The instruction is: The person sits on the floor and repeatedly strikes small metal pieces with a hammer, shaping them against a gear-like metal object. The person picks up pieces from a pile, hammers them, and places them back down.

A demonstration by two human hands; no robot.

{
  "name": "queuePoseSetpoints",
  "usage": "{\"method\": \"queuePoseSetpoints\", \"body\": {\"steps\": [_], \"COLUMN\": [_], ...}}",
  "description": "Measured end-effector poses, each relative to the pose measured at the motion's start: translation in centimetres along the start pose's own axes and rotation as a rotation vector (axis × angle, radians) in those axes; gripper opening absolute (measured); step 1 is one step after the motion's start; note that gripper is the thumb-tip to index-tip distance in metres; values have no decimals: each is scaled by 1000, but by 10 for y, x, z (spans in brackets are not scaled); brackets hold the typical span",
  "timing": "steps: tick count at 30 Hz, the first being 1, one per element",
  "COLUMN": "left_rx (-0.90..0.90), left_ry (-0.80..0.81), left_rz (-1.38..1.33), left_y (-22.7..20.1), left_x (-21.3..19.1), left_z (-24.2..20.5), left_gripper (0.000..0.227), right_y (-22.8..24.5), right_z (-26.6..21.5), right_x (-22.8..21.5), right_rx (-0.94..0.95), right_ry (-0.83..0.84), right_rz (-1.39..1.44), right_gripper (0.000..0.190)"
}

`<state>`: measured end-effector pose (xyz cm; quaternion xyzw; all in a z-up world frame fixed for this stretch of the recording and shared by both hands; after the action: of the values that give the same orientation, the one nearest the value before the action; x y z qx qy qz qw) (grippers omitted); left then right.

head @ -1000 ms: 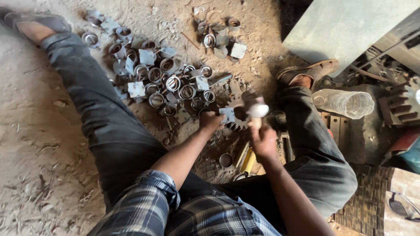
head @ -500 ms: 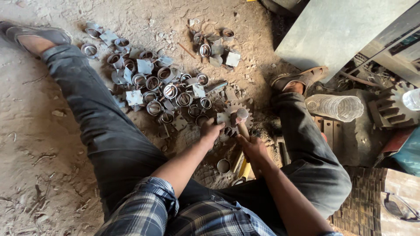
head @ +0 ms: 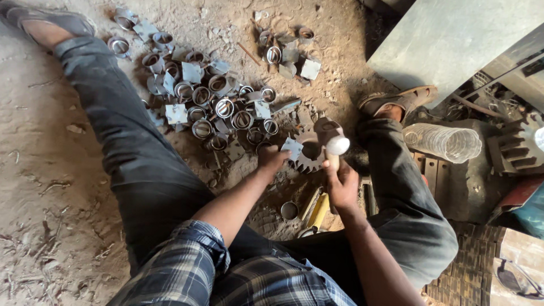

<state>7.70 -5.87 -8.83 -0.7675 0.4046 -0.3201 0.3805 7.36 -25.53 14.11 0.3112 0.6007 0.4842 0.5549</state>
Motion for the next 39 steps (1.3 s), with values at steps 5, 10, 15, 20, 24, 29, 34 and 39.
{"method": "queuePoseSetpoints", "body": {"steps": [5,10,15,20,24,29,34,39], "left_rx": [23,-47,-46,113,69,37,-92,-43], "left_ry": [-75,-20,20,93,26,-156,-139,-66], "left_rz": [237,338,221,303,434,160,-117,-32], "left_y": [-9,-10,0,3,8,17,42,27], "left_x": [-4,-7,-2,3,2,-10,9,11], "left_z": [-4,-11,6,14,14,-7,-27,-24], "left_gripper": [17,17,20,20,14,17,17,17], "right_y": [-52,-59,-49,-38,-47,-47,-50,-49], "right_z": [-9,-14,-6,-5,-21,-24,-23,-27], "right_x": [19,19,0,14,20,28,26,20], "right_rx": [517,600,328,325,628,634,581,597], "right_ry": [163,187,47,71,252,257,227,208], "right_rz": [-322,-322,-3,-104,-515,-444,-321,-249], "right_gripper": [42,51,51,41,51,51,58,52]}}
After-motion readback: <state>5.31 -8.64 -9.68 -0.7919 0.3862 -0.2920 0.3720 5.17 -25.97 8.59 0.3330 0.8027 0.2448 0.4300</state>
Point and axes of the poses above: each hand's wrist, its own z-axis towards the middle knuckle, its own x-axis out of the palm, y = z × x, the point moved 10 cm from there along z, towards the middle knuckle, and after that the axes turned 4 degrees about -y, right-handed, at the moved point
